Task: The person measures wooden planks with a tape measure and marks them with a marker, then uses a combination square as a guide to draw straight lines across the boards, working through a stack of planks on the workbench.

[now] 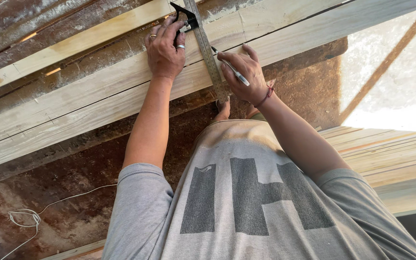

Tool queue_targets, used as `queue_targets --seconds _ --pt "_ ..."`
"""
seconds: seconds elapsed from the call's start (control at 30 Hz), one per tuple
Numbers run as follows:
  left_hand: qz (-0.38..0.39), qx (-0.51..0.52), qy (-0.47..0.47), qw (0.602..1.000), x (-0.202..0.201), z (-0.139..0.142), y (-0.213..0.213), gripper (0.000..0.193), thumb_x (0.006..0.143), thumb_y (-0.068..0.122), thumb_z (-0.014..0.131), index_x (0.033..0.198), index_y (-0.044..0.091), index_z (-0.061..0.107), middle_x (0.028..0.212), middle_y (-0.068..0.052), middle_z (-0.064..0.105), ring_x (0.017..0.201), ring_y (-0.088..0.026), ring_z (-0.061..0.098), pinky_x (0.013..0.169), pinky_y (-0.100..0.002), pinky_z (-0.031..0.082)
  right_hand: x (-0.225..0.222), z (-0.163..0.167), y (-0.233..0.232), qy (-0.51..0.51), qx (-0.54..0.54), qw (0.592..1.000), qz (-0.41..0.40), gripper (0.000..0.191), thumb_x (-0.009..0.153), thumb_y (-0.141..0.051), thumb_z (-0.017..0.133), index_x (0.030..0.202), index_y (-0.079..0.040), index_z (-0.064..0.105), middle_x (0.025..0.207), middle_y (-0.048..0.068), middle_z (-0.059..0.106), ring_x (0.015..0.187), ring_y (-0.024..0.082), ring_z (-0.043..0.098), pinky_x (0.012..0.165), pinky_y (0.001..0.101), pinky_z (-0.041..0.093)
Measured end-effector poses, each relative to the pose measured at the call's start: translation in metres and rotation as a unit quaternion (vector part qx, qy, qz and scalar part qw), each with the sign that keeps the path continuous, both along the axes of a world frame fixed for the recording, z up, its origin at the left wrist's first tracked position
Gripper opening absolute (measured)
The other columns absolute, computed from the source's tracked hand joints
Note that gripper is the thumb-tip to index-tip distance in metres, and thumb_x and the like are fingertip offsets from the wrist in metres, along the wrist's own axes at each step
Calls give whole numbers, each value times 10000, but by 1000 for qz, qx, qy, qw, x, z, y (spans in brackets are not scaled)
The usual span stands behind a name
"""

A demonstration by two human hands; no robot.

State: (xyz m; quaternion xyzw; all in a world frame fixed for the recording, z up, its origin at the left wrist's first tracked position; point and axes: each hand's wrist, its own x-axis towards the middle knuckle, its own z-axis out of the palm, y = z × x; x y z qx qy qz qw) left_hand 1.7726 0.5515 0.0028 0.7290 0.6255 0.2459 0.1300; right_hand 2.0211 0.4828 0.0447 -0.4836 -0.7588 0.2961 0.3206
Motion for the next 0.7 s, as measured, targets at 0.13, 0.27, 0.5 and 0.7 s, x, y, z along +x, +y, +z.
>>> queue_targets --seconds 0.13,0.27,0.5,0.7 --pt "3 -1 16 1000 2 -1 0 224 1028 270 647 1202 159 733 1327 -68 704 1219 -285 622 1115 -506 364 -4 1 4 -12 3 1000 -2 261 1054 -145 626 1310 -107 656 1053 55 765 981 244 726 1168 542 351" --pt "3 14 30 999 4 -2 1 221 1040 288 643 1202 172 739 1325 -67 702 1225 -285 616 1127 -505 360 -2 1 4 -11 4 1000 -4 257 1059 -149 628 1311 -108 658 1004 53 755 966 245 722 1178 535 367" --pt "5 9 28 1000 5 -3 3 234 1038 295 637 1201 162 739 1317 -72 707 1220 -283 614 1119 -511 354 1 -3 3 -20 19 1000 0 232 1069 -132 608 1294 -110 660 1101 55 775 1025 225 740 1173 550 346" --pt "4 9 27 1000 7 -3 3 237 1034 297 641 1202 161 739 1316 -71 708 1218 -284 611 1118 -500 351 0 -4 6 -16 18 1000 -2 227 1060 -139 604 1272 -88 667 1072 61 777 980 230 737 1161 549 347"
